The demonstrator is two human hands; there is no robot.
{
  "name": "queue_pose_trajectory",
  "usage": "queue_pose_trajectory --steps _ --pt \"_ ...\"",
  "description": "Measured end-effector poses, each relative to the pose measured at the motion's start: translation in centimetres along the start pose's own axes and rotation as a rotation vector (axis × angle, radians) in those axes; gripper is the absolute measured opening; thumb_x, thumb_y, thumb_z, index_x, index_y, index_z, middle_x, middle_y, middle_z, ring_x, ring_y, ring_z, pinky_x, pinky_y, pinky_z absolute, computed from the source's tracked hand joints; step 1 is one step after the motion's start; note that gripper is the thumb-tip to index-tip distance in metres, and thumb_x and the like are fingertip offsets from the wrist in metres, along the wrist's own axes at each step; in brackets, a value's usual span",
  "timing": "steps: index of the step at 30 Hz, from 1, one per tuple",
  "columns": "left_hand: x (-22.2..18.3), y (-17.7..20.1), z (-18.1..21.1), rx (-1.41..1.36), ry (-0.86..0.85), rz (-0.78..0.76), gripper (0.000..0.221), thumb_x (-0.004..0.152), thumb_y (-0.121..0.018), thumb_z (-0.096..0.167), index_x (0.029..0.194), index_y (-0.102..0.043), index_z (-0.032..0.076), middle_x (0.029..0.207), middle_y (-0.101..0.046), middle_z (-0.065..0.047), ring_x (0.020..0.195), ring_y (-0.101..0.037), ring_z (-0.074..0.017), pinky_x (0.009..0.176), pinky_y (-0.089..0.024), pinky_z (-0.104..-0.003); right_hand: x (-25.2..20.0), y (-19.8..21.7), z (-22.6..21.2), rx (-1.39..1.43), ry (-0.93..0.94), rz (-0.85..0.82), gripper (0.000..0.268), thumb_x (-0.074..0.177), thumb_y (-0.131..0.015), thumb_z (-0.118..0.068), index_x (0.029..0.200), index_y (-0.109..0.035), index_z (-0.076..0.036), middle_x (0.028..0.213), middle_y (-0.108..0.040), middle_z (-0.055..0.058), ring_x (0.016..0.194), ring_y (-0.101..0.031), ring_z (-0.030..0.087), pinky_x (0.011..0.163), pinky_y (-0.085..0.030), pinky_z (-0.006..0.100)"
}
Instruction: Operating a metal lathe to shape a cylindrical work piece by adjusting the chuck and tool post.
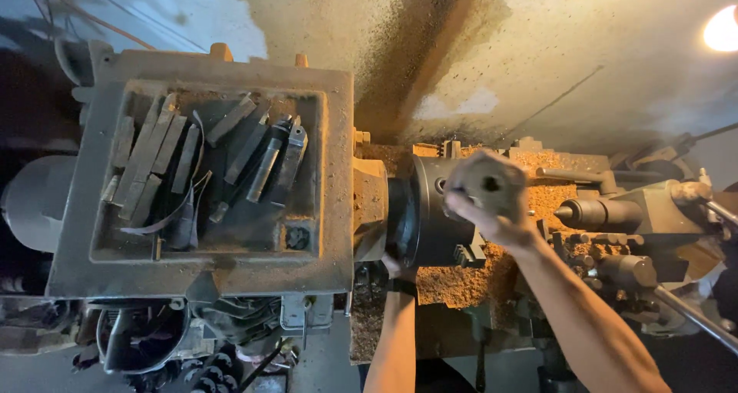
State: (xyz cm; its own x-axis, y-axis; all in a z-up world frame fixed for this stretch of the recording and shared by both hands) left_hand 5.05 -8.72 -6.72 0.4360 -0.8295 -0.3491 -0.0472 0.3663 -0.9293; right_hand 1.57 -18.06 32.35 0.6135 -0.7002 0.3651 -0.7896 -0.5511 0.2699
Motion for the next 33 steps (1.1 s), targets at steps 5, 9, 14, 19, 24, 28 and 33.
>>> queue_pose_trajectory --steps 5,9,14,19,24,28,33 --pt "-0.1 3.0 -1.5 0.025 0.012 -0.026 0.073 0.097 -0.041 0.057 0.150 -0.049 0.007 0.150 -0.054 -0.013 0.137 -0.051 -0.0305 0.115 -0.041 -0.047 1.2 0.2 -4.9 0.343 0.079 -0.005 0.016 0.089 -0.070 -0.012 0.097 -0.056 -0.015 0.078 -0.063 0.001 0.068 -0.059 0.013 0.061 -0.053 0.033" --pt "1.1 5.4 -3.0 0.030 -0.003 -0.075 0.076 0.097 -0.040 0.060 0.151 -0.047 0.007 0.152 -0.052 -0.014 0.138 -0.049 -0.0310 0.116 -0.039 -0.047 -0.6 -0.7 3.1 -0.034 -0.031 -0.028 0.017 0.079 -0.073 -0.016 0.091 -0.061 -0.013 0.075 -0.064 0.002 0.062 -0.058 0.011 0.053 -0.050 0.030" --pt "3.8 9.4 -2.7 0.059 -0.032 -0.134 0.080 0.097 -0.039 0.064 0.153 -0.045 0.007 0.153 -0.050 -0.014 0.140 -0.047 -0.0316 0.118 -0.037 -0.047 -2.7 1.1 0.5 -0.188 0.002 0.033 0.016 0.078 -0.072 -0.020 0.091 -0.066 -0.013 0.077 -0.067 0.001 0.062 -0.061 0.009 0.050 -0.048 0.025" --pt "2.1 10.4 -3.1 -0.091 0.172 0.161 0.072 0.091 -0.043 0.061 0.139 -0.055 0.009 0.131 -0.065 -0.013 0.117 -0.062 -0.0320 0.102 -0.047 -0.047 -10.3 3.3 -2.4 0.359 0.009 0.006 0.009 0.082 -0.072 -0.007 0.086 -0.064 -0.007 0.069 -0.067 0.005 0.059 -0.067 0.012 0.051 -0.057 0.028" --pt "-7.2 12.1 -0.3 1.508 -0.407 0.115 0.037 0.087 -0.064 0.029 0.119 -0.069 0.009 0.114 -0.075 -0.011 0.097 -0.069 -0.0264 0.085 -0.054 -0.044 -21.9 4.2 1.9 0.668 -0.438 0.153 0.017 0.073 -0.071 0.001 0.084 -0.058 -0.003 0.070 -0.064 0.012 0.061 -0.063 0.020 0.054 -0.054 0.034" --pt "-22.5 -7.0 5.2 1.558 -0.359 0.394 0.015 0.095 -0.069 0.018 0.095 -0.076 0.004 0.081 -0.076 -0.006 0.074 -0.068 -0.0203 0.070 -0.054 -0.033 -28.0 5.7 4.3 0.856 -0.539 0.309 0.018 0.075 -0.072 0.001 0.085 -0.058 -0.001 0.073 -0.061 0.013 0.063 -0.058 0.021 0.059 -0.052 0.037" --pt "-27.2 -13.7 16.6 2.355 -0.990 0.478 0.032 0.093 -0.066 0.030 0.102 -0.066 -0.001 0.099 -0.067 -0.020 0.096 -0.064 -0.0364 0.084 -0.054 -0.047 -31.4 7.1 4.4 0.949 -0.522 0.343 0.019 0.079 -0.074 -0.002 0.088 -0.058 -0.001 0.076 -0.060 0.011 0.064 -0.057 0.020 0.060 -0.051 0.038"
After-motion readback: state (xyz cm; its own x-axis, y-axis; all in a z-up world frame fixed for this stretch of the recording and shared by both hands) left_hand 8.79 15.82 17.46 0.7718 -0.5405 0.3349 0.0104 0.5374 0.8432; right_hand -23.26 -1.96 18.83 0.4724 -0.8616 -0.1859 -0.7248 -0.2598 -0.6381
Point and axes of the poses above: each hand's wrist, its own x-axis towards the middle knuckle, its own y-axis out of the back of the hand, z = x × y, the point moved 7 cm from there along x, towards the middle knuckle
